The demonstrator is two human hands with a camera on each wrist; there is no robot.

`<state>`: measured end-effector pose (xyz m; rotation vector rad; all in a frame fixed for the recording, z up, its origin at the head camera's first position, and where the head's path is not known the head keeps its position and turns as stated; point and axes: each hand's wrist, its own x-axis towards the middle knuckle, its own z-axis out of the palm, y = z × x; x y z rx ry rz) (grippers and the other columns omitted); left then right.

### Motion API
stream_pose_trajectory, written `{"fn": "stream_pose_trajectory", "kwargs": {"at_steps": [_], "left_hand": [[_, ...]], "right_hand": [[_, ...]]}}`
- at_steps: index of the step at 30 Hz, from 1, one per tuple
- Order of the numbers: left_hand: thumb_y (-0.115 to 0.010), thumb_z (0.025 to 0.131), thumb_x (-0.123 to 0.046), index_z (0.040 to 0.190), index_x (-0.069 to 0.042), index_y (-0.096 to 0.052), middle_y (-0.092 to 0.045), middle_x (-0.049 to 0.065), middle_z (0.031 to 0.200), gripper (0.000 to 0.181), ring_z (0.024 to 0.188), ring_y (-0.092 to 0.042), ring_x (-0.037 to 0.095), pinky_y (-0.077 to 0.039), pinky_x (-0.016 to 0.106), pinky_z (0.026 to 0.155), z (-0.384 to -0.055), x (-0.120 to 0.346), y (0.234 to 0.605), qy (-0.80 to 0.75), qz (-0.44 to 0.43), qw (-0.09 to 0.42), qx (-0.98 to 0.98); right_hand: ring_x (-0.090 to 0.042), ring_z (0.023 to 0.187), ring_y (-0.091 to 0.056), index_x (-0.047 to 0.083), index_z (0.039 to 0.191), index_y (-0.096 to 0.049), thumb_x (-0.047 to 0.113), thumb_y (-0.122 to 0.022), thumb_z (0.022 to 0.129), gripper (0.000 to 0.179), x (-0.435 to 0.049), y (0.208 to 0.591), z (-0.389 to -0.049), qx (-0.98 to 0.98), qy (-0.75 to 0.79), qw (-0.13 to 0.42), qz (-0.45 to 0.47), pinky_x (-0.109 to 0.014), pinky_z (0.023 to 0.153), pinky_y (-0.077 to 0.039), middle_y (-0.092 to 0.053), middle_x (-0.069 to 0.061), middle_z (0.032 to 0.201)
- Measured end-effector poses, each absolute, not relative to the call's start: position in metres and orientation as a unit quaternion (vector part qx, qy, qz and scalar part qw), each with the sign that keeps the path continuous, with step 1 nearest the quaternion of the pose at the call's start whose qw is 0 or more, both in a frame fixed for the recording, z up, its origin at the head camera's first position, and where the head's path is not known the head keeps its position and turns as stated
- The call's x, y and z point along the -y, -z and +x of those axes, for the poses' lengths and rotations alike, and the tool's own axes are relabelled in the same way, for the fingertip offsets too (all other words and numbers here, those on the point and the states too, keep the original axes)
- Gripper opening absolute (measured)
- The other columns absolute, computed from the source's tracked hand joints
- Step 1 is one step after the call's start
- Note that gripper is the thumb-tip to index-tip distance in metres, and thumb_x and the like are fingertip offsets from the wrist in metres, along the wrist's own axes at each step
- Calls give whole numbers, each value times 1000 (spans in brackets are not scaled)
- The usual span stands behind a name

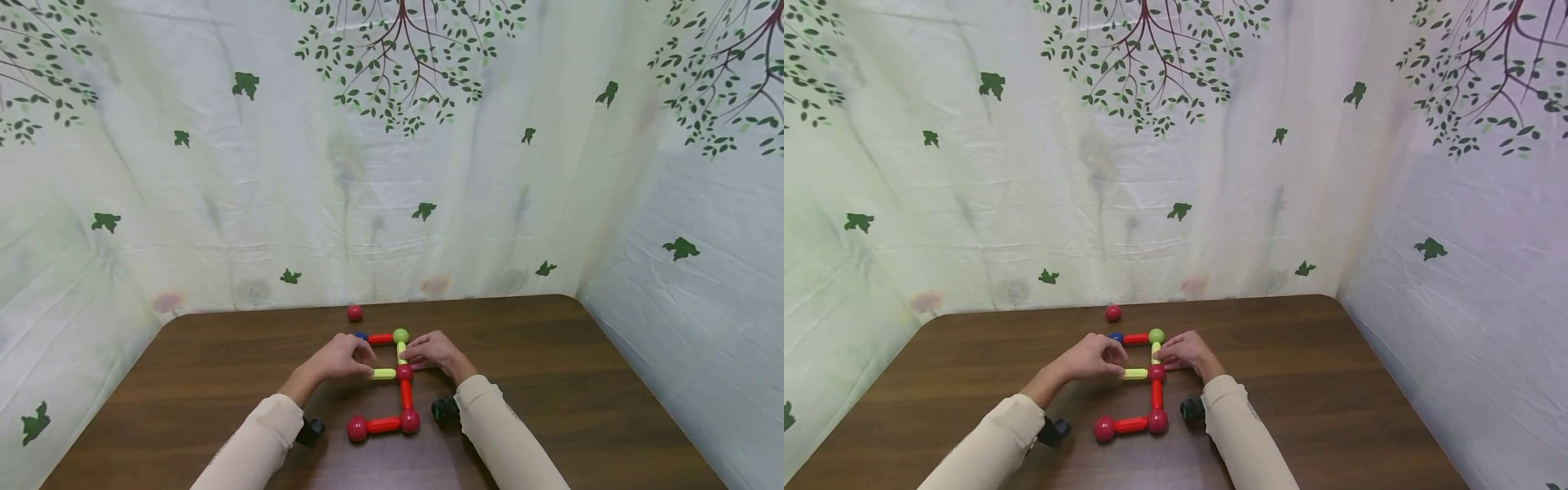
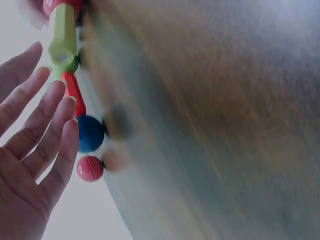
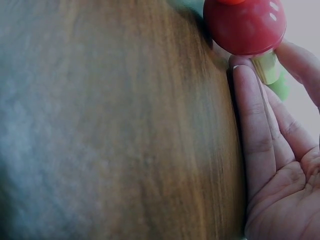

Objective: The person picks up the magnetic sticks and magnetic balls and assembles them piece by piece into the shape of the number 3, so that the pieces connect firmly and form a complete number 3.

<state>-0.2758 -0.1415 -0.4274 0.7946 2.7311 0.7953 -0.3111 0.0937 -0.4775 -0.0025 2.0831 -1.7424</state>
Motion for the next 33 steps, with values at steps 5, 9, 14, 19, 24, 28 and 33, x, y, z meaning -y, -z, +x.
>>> {"fn": "stream_pose_trajectory", "kwargs": {"at_steps": [5, 9, 14, 19, 24, 28, 33], "left_hand": [[-78, 81, -18, 95, -6, -71, -68, -2, 83, 19, 75, -60, 12, -51, 27, 69, -286, 158, 424, -312, 249, 81, -913], [-75, 84, -19, 101, -3, -70, -67, 2, 90, 23, 83, -60, 16, -51, 31, 74, -299, 173, 417, -356, 201, 67, -910], [-71, 89, -21, 114, 3, -64, -67, 13, 106, 35, 97, -60, 27, -50, 43, 84, -320, 188, 411, -439, 117, 69, -888], [-65, 91, -13, 120, 3, -60, -62, 22, 119, 34, 109, -57, 35, -45, 50, 94, -339, 190, 414, -475, 78, 70, -874], [-60, 93, -6, 126, 4, -56, -56, 26, 127, 35, 118, -52, 40, -40, 51, 100, -355, 182, 431, -454, 92, 74, -883], [-55, 95, -1, 132, 2, -52, -51, 28, 131, 37, 123, -47, 42, -38, 53, 101, -360, 180, 441, -440, 76, 74, -892], [-53, 94, 2, 138, -4, -46, -45, 31, 136, 45, 127, -41, 45, -34, 56, 103, -367, 179, 442, -418, 74, 77, -902]], "right_hand": [[-18, 75, -70, -5, 97, -71, 9, -79, 79, 25, -93, 477, -312, -753, 624, 210, 0, -33, 70, -56, -72, -11, 85], [-18, 74, -69, -5, 98, -71, 9, -80, 78, 26, -92, 477, -313, -753, 624, 210, 2, -33, 70, -56, -71, -11, 85], [-18, 74, -69, -4, 99, -71, 10, -81, 77, 27, -91, 478, -314, -753, 624, 207, 3, -33, 70, -56, -71, -11, 85], [-16, 72, -69, -6, 97, -71, 8, -79, 79, 25, -92, 478, -313, -744, 635, 207, 1, -33, 69, -56, -71, -11, 84], [-16, 71, -69, -7, 97, -71, 6, -78, 79, 24, -93, 482, -309, -738, 641, 209, 0, -32, 69, -56, -71, -12, 82], [-16, 72, -69, -7, 98, -71, 7, -79, 79, 25, -92, 484, -307, -737, 643, 210, -4, -32, 69, -56, -71, -11, 83], [-16, 71, -69, -6, 97, -71, 8, -79, 79, 24, -92, 480, -310, -744, 637, 202, 1, -33, 69, -56, -71, -10, 83]]}}
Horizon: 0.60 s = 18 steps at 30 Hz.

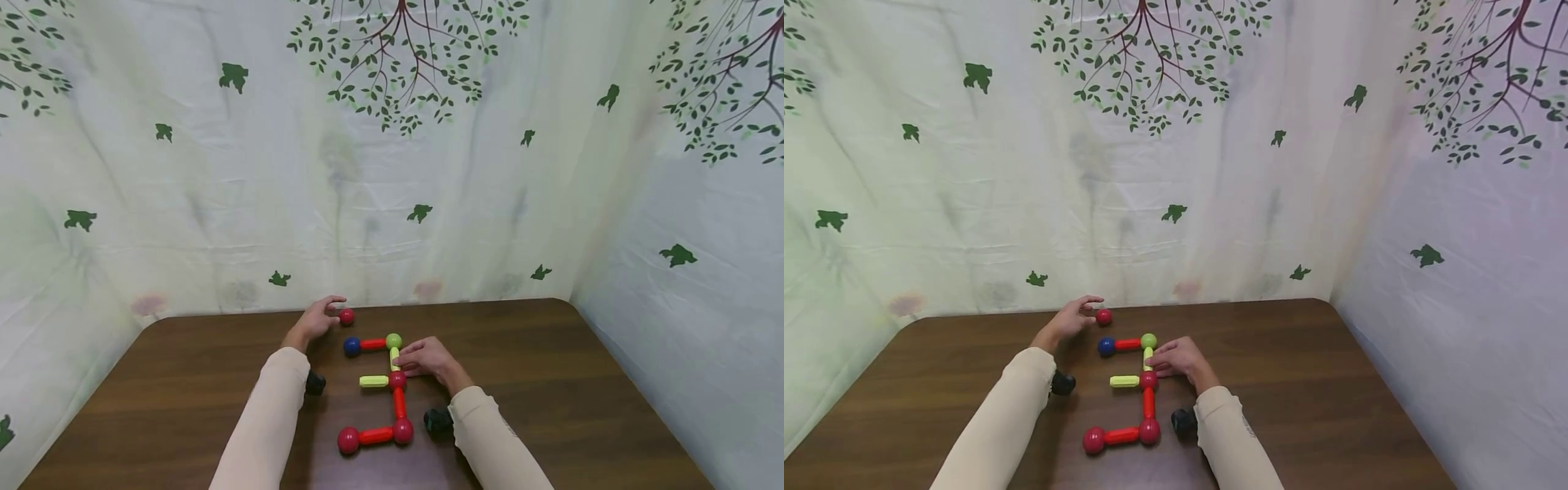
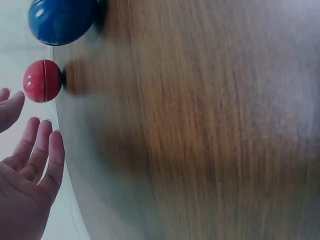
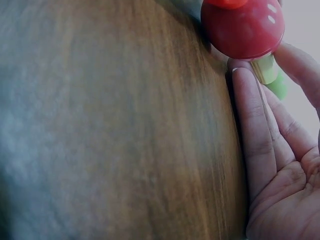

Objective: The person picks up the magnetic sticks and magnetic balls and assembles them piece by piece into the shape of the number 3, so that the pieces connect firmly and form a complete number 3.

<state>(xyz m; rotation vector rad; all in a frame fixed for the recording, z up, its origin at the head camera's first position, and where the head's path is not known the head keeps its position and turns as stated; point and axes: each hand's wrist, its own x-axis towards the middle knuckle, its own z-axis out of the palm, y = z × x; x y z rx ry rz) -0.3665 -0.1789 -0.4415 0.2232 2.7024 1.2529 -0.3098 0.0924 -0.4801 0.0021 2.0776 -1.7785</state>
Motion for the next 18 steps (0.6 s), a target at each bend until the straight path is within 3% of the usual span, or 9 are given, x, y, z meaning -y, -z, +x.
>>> {"fn": "stream_pose_trajectory", "kwargs": {"at_steps": [5, 11, 18], "left_hand": [[-58, 92, 1, 136, -4, -49, -49, 30, 132, 45, 125, -43, 44, -36, 55, 102, -373, 179, 444, -383, 93, 95, -914], [-71, 87, -19, 122, -6, -59, -57, 24, 118, 39, 110, -53, 38, -45, 46, 90, -379, 185, 454, -358, 99, 105, -922], [-70, 89, -21, 117, -4, -58, -58, 21, 118, 35, 106, -53, 34, -44, 46, 90, -368, 180, 448, -333, 58, 101, -936]], "right_hand": [[-16, 71, -69, -5, 97, -71, 9, -79, 79, 24, -93, 478, -310, -747, 633, 203, 7, -32, 69, -56, -71, -10, 83], [-16, 70, -69, -6, 97, -71, 7, -79, 78, 24, -93, 478, -309, -745, 636, 200, 8, -32, 68, -56, -71, -10, 82], [-16, 71, -69, -7, 97, -71, 6, -79, 78, 24, -92, 478, -308, -740, 642, 199, 6, -33, 68, -57, -71, -10, 82]]}}
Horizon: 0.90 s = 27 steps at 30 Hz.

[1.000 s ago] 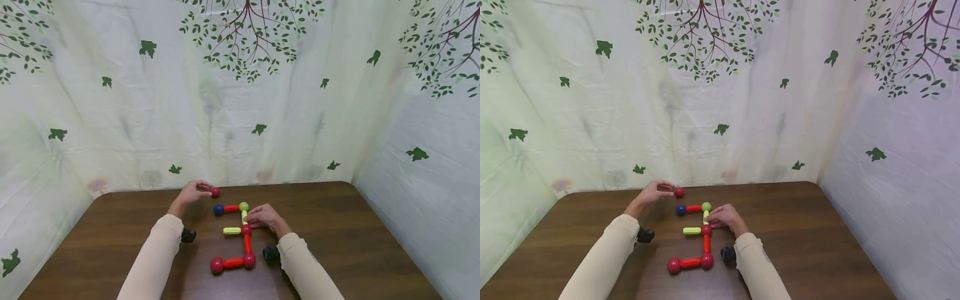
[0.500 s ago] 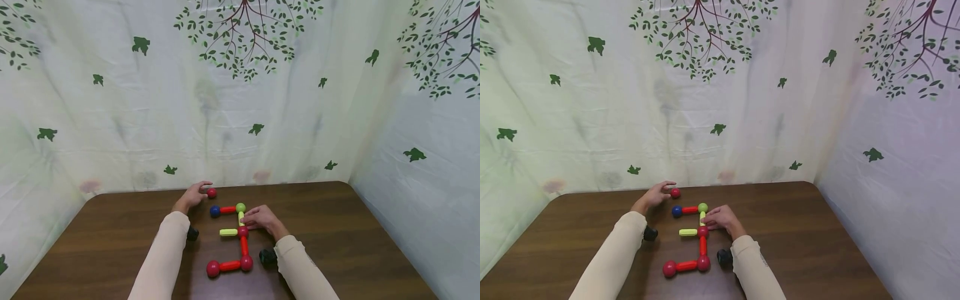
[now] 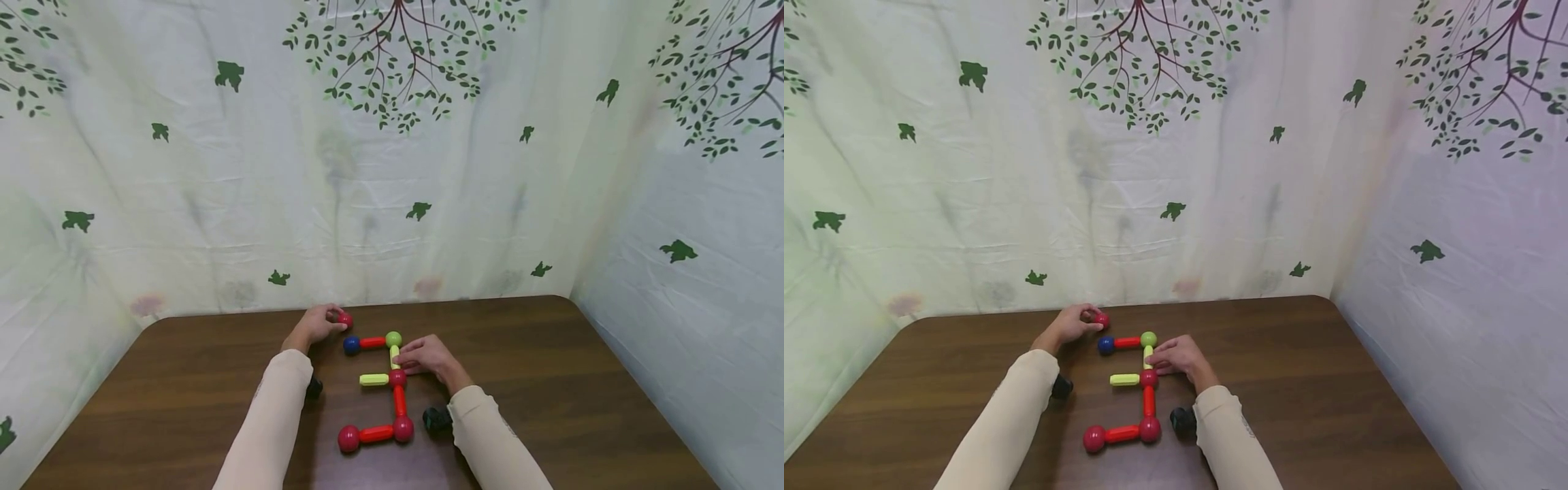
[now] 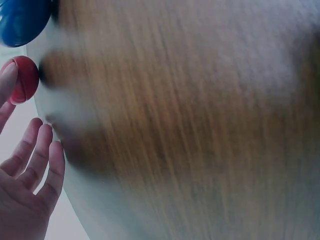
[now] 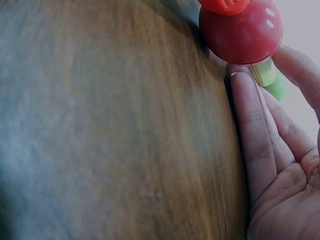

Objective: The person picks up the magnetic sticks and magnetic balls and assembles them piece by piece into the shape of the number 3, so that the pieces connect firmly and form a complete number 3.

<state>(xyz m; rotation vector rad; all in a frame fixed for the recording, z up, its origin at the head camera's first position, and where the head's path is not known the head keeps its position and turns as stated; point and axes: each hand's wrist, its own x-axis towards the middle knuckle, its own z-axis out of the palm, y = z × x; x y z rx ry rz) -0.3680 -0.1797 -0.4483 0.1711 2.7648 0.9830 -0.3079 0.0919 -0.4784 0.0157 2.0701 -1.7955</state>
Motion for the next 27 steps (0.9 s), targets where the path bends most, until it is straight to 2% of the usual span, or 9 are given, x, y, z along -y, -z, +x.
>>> {"fn": "stream_pose_trajectory", "kwargs": {"at_steps": [7, 13, 19, 27], "left_hand": [[-70, 89, -20, 116, -1, -57, -61, 15, 111, 35, 98, -55, 28, -46, 42, 89, -363, 179, 446, -317, 39, 72, -945], [-72, 86, -13, 123, -1, -55, -61, 18, 113, 43, 103, -56, 32, -46, 45, 91, -368, 178, 449, -330, 76, 70, -938], [-72, 83, -5, 113, -3, -62, -63, 18, 109, 31, 102, -56, 32, -45, 46, 91, -365, 181, 452, -328, 97, 67, -937], [-72, 81, -3, 110, -1, -62, -64, 17, 105, 31, 98, -57, 31, -45, 44, 88, -362, 188, 452, -341, 94, 48, -934]], "right_hand": [[-16, 71, -69, -7, 97, -71, 5, -79, 78, 24, -92, 479, -310, -741, 642, 197, 3, -33, 69, -57, -71, -10, 82], [-17, 72, -69, -7, 98, -71, 7, -79, 78, 26, -92, 478, -308, -747, 636, 194, 4, -34, 69, -57, -71, -11, 84], [-17, 73, -69, -6, 98, -71, 7, -79, 78, 26, -88, 477, -307, -747, 635, 199, 9, -33, 70, -56, -71, -11, 84], [-16, 71, -69, -8, 99, -70, 5, -78, 79, 25, -91, 479, -307, -745, 639, 192, 4, -33, 69, -57, -71, -11, 82]]}}
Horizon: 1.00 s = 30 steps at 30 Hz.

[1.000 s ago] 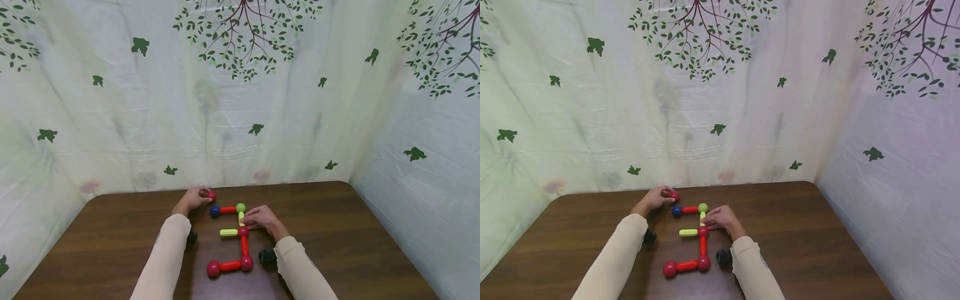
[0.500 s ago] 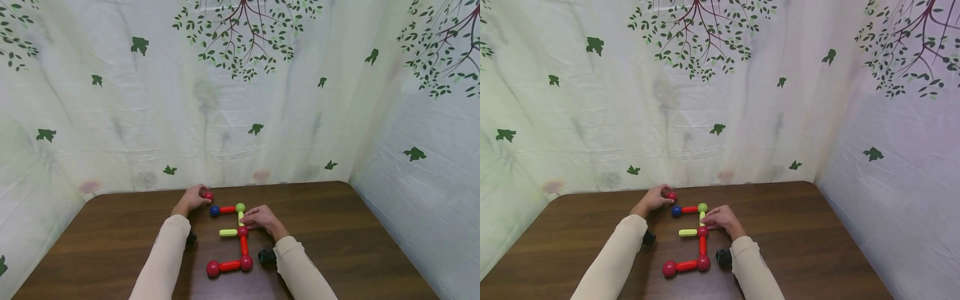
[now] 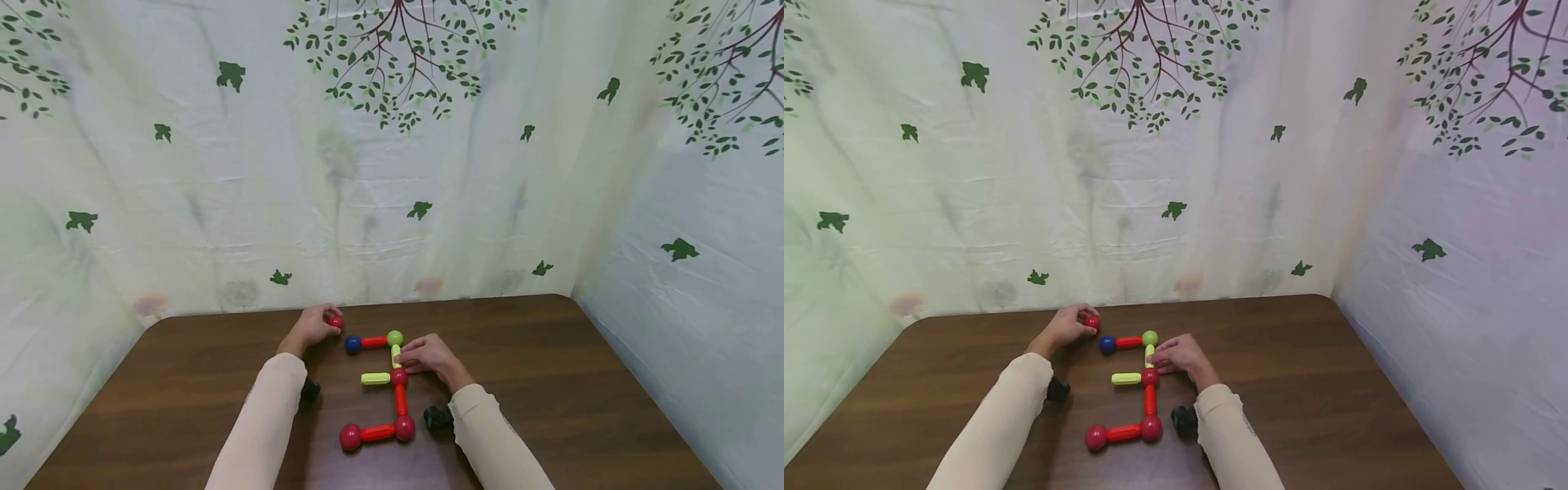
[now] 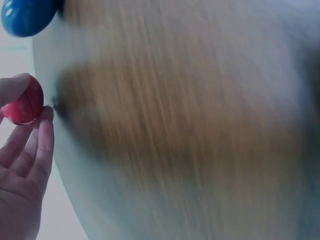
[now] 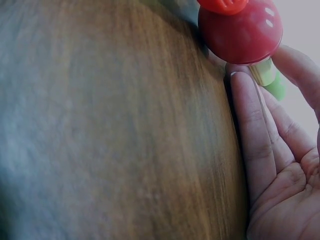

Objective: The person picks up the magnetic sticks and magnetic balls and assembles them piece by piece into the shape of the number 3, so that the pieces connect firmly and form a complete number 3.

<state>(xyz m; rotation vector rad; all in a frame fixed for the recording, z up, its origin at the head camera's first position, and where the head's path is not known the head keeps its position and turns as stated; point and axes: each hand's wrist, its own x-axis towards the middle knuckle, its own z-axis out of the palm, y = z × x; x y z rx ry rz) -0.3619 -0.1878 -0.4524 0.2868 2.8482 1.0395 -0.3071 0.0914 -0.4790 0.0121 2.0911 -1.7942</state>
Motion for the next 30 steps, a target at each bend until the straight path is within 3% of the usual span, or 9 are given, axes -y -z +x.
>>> {"fn": "stream_pose_trajectory", "kwargs": {"at_steps": [9, 17, 24, 30], "left_hand": [[-73, 85, -12, 115, -3, -64, -64, 16, 111, 33, 97, -60, 28, -50, 40, 81, -333, 201, 448, -372, 77, 45, -924], [-77, 82, -14, 115, -3, -64, -66, 13, 108, 36, 92, -62, 24, -51, 37, 80, -306, 214, 449, -409, 75, 50, -908], [-77, 81, -12, 114, -1, -63, -66, 9, 99, 37, 82, -61, 19, -50, 30, 71, -279, 208, 455, -433, 88, 62, -895], [-76, 82, -13, 112, -3, -65, -65, 9, 101, 34, 85, -61, 20, -51, 32, 76, -258, 198, 451, -453, 79, 82, -884]], "right_hand": [[-17, 73, -69, -7, 99, -71, 7, -79, 79, 26, -98, 480, -308, -748, 634, 196, 9, -33, 69, -56, -71, -11, 84], [-16, 69, -68, -11, 99, -68, 0, -76, 79, 24, -97, 475, -311, -735, 652, 187, 6, -33, 68, -57, -71, -13, 80], [-17, 69, -67, -10, 97, -68, -1, -76, 79, 22, -95, 480, -309, -734, 651, 192, 15, -34, 67, -57, -70, -11, 77], [-17, 71, -69, -8, 99, -70, 6, -80, 78, 27, -93, 479, -310, -745, 637, 196, 10, -33, 68, -57, -71, -12, 82]]}}
